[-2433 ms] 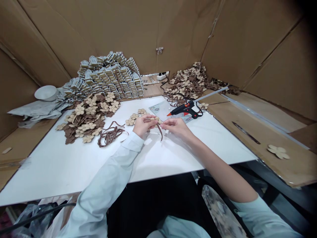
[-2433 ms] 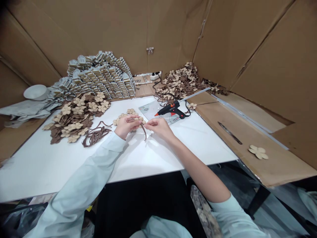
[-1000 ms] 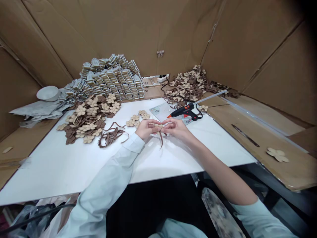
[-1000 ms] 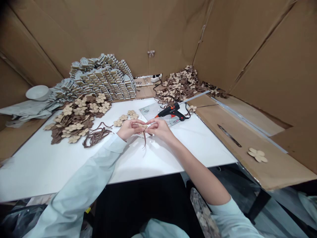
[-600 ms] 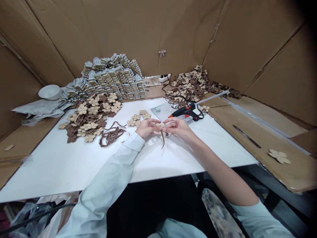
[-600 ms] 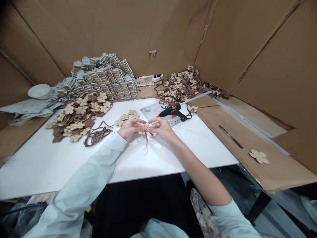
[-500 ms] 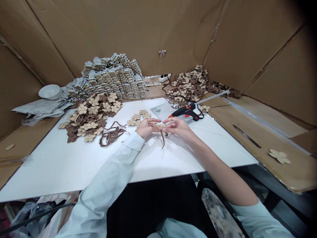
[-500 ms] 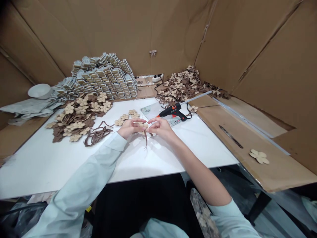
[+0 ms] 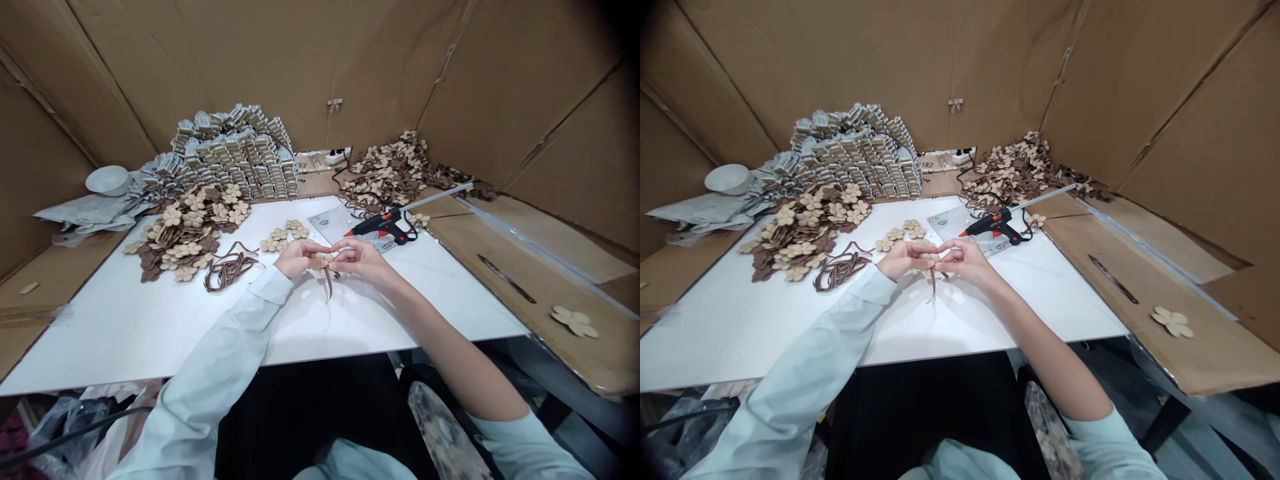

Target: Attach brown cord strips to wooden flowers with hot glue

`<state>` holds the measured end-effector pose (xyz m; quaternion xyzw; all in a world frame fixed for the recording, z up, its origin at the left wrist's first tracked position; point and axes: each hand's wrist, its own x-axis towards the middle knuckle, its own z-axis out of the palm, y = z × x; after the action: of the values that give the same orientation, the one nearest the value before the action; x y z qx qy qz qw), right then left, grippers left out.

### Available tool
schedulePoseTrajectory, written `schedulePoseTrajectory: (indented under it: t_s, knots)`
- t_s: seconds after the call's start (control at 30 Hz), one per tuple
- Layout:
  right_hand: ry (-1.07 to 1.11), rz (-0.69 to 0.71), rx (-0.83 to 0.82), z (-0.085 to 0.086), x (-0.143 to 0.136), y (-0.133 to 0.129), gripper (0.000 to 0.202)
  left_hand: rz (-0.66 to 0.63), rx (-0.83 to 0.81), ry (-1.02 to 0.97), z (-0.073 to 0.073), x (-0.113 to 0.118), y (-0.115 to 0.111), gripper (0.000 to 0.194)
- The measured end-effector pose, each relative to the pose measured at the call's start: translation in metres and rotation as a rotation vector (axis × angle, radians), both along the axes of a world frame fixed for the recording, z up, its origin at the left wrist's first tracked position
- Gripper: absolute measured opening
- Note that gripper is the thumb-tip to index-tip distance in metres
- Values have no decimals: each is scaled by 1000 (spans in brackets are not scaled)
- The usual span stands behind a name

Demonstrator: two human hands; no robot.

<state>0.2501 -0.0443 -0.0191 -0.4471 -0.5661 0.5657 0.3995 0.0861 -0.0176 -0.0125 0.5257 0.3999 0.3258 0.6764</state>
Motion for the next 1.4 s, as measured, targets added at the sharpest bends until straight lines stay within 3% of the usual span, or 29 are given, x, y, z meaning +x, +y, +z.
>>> schedulePoseTrajectory:
  t_s: [0.3, 0.5, 0.67, 0.83, 1.1, 1.4]
  knots:
    - [-15, -11, 5, -2, 0, 0, 36, 67, 76, 45, 3, 6, -7, 33]
    - [-8, -2, 4, -3, 1, 0, 36, 43, 28, 8, -2, 2, -6, 32]
    - [-24, -96, 9, 2, 0, 1, 35, 84, 3, -50, -11, 2, -2, 44]
    - [-36, -173, 15, 4, -1, 2, 34, 58, -40, -125, -7, 5, -6, 42]
    - [-53, -160, 16, 1, -1, 2, 32, 203, 23, -137, -20, 13, -7, 31]
    - [4, -104, 22, -1, 0, 1, 31, 201, 26, -126, -11, 12, -11, 36]
